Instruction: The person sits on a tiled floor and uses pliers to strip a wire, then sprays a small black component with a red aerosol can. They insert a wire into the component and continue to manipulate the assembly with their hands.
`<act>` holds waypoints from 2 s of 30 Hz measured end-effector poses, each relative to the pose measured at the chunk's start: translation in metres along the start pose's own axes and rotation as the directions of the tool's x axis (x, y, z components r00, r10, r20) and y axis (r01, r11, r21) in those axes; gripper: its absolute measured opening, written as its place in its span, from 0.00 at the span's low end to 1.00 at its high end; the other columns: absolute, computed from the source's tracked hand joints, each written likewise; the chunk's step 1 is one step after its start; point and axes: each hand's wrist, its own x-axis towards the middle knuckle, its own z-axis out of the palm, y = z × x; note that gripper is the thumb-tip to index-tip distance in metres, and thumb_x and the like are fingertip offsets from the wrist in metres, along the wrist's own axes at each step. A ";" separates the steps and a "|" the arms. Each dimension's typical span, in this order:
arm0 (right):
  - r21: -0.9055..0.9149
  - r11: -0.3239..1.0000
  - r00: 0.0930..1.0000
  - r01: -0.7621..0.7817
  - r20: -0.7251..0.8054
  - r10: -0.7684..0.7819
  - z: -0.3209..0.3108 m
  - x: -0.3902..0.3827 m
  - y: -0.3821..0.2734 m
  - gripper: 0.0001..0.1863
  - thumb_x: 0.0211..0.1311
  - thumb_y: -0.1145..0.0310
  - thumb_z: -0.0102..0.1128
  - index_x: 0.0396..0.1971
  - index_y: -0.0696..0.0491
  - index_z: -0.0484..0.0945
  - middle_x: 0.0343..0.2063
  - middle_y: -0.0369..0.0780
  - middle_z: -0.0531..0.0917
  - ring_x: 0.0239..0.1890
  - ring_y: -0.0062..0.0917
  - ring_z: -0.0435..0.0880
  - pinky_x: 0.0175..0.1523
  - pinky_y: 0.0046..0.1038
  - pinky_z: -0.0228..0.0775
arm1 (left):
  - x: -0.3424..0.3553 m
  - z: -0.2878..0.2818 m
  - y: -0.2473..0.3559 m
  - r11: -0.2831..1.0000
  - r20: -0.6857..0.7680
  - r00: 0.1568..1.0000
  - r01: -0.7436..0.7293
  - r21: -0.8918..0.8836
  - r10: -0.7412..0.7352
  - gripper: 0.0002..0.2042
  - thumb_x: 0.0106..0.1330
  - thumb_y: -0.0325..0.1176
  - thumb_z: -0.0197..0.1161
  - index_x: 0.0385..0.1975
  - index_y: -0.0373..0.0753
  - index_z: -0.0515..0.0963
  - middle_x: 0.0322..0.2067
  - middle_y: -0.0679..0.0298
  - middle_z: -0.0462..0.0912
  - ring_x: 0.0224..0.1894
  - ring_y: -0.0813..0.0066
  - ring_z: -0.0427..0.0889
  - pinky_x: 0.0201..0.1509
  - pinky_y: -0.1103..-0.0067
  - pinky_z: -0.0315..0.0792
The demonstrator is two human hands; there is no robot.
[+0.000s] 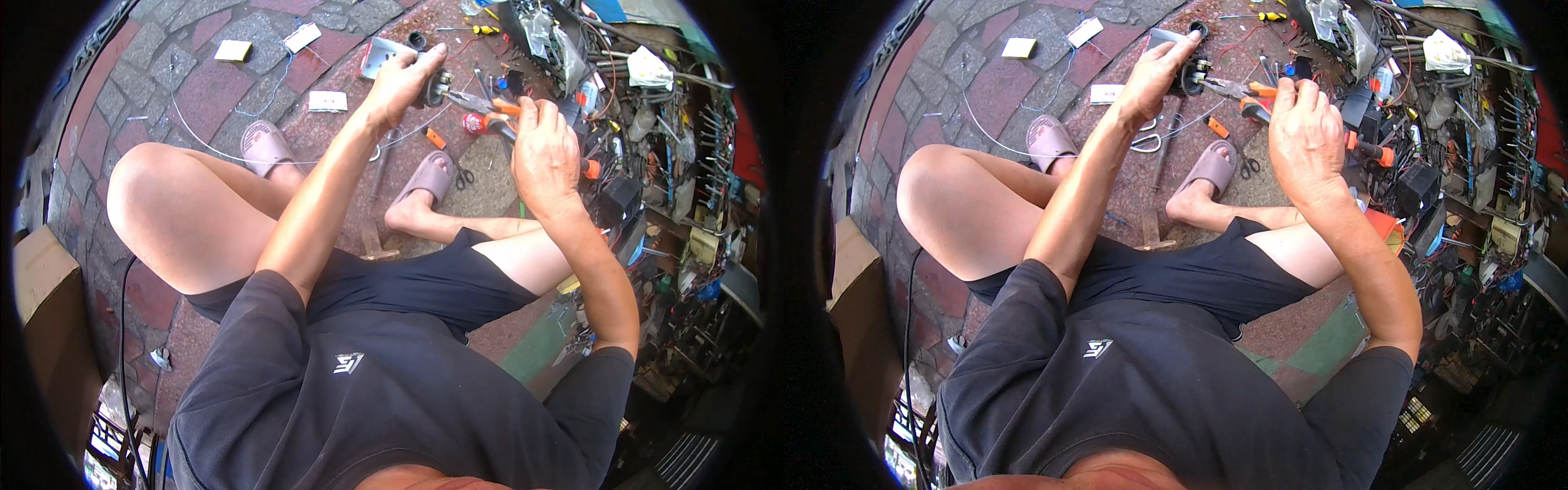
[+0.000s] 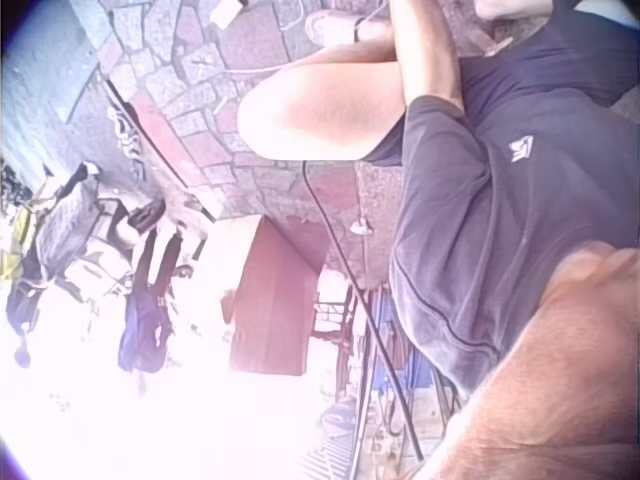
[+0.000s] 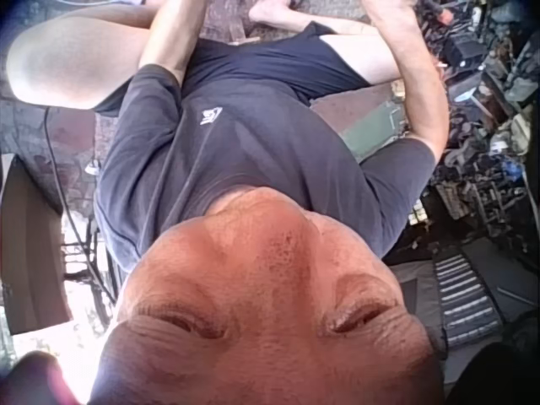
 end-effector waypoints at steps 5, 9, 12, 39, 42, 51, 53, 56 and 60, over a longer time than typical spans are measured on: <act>0.000 1.000 0.998 0.021 0.064 -0.021 -0.011 0.008 0.002 0.15 0.65 0.70 0.56 0.50 0.59 0.79 0.41 0.43 0.79 0.50 0.36 0.80 0.55 0.36 0.74 | 0.000 0.003 -0.006 0.998 -0.012 0.999 0.033 -0.054 -0.034 0.27 0.68 0.59 0.69 0.31 0.36 0.82 0.24 0.65 0.81 0.22 0.79 0.77 0.23 0.77 0.68; -0.111 0.986 0.985 0.124 -0.104 -0.135 -0.002 0.011 0.008 0.13 0.64 0.71 0.56 0.46 0.60 0.79 0.40 0.42 0.79 0.51 0.37 0.79 0.58 0.36 0.72 | 0.001 0.004 -0.010 0.998 -0.022 0.998 0.056 -0.040 -0.057 0.26 0.68 0.59 0.69 0.30 0.36 0.81 0.24 0.65 0.81 0.21 0.79 0.77 0.21 0.78 0.67; -0.083 0.993 0.995 0.089 -0.031 -0.092 0.006 0.004 0.008 0.14 0.62 0.72 0.58 0.46 0.60 0.77 0.39 0.45 0.78 0.48 0.38 0.81 0.55 0.37 0.75 | -0.001 0.007 -0.007 0.995 -0.024 0.996 0.084 -0.045 -0.085 0.26 0.68 0.58 0.70 0.30 0.36 0.81 0.23 0.65 0.81 0.21 0.79 0.77 0.21 0.78 0.67; 0.429 0.794 0.699 -0.431 0.715 -0.007 -0.007 0.021 0.012 0.15 0.70 0.68 0.60 0.48 0.64 0.80 0.33 0.59 0.85 0.42 0.51 0.87 0.49 0.43 0.76 | -0.016 0.008 0.000 0.914 -0.118 0.915 -0.363 0.180 0.386 0.20 0.67 0.45 0.72 0.48 0.33 0.83 0.34 0.64 0.82 0.36 0.79 0.77 0.42 0.78 0.74; 0.468 0.744 0.659 -0.477 0.750 -0.049 -0.014 0.023 0.013 0.15 0.71 0.68 0.60 0.48 0.63 0.80 0.28 0.54 0.84 0.35 0.42 0.87 0.45 0.41 0.76 | -0.018 0.005 -0.004 0.914 -0.114 0.911 -0.380 0.142 0.396 0.20 0.67 0.42 0.72 0.51 0.35 0.83 0.37 0.64 0.81 0.38 0.79 0.77 0.45 0.78 0.74; 0.525 0.551 0.479 -0.648 0.844 -0.241 -0.014 0.029 0.029 0.15 0.74 0.64 0.60 0.46 0.62 0.79 0.28 0.35 0.83 0.30 0.21 0.80 0.42 0.31 0.76 | -0.017 0.006 -0.004 0.905 -0.078 0.906 -0.406 0.126 0.417 0.19 0.67 0.42 0.73 0.51 0.37 0.82 0.37 0.66 0.82 0.39 0.79 0.77 0.46 0.78 0.75; 0.589 0.555 0.529 -0.588 0.799 -0.288 -0.010 0.025 0.034 0.16 0.74 0.63 0.61 0.47 0.62 0.79 0.30 0.35 0.84 0.32 0.20 0.81 0.44 0.30 0.76 | -0.013 0.003 -0.009 0.902 -0.083 0.908 -0.392 0.178 0.411 0.20 0.68 0.43 0.73 0.51 0.36 0.83 0.37 0.67 0.83 0.39 0.82 0.78 0.44 0.79 0.75; 0.530 0.444 0.486 -0.722 0.846 -0.219 -0.010 0.019 0.035 0.17 0.75 0.62 0.61 0.47 0.64 0.80 0.31 0.38 0.85 0.36 0.22 0.82 0.46 0.30 0.76 | -0.011 0.002 -0.004 0.935 -0.123 0.936 -0.305 0.183 0.330 0.21 0.70 0.47 0.71 0.51 0.35 0.83 0.35 0.68 0.84 0.35 0.85 0.78 0.39 0.82 0.74; 0.555 0.542 0.591 -0.630 0.796 -0.128 -0.005 0.012 0.031 0.15 0.74 0.63 0.59 0.49 0.59 0.81 0.34 0.49 0.86 0.38 0.39 0.86 0.48 0.39 0.75 | -0.010 -0.002 0.007 0.995 -0.167 0.983 -0.068 0.072 0.079 0.24 0.70 0.52 0.70 0.45 0.32 0.83 0.31 0.67 0.84 0.30 0.83 0.80 0.31 0.80 0.73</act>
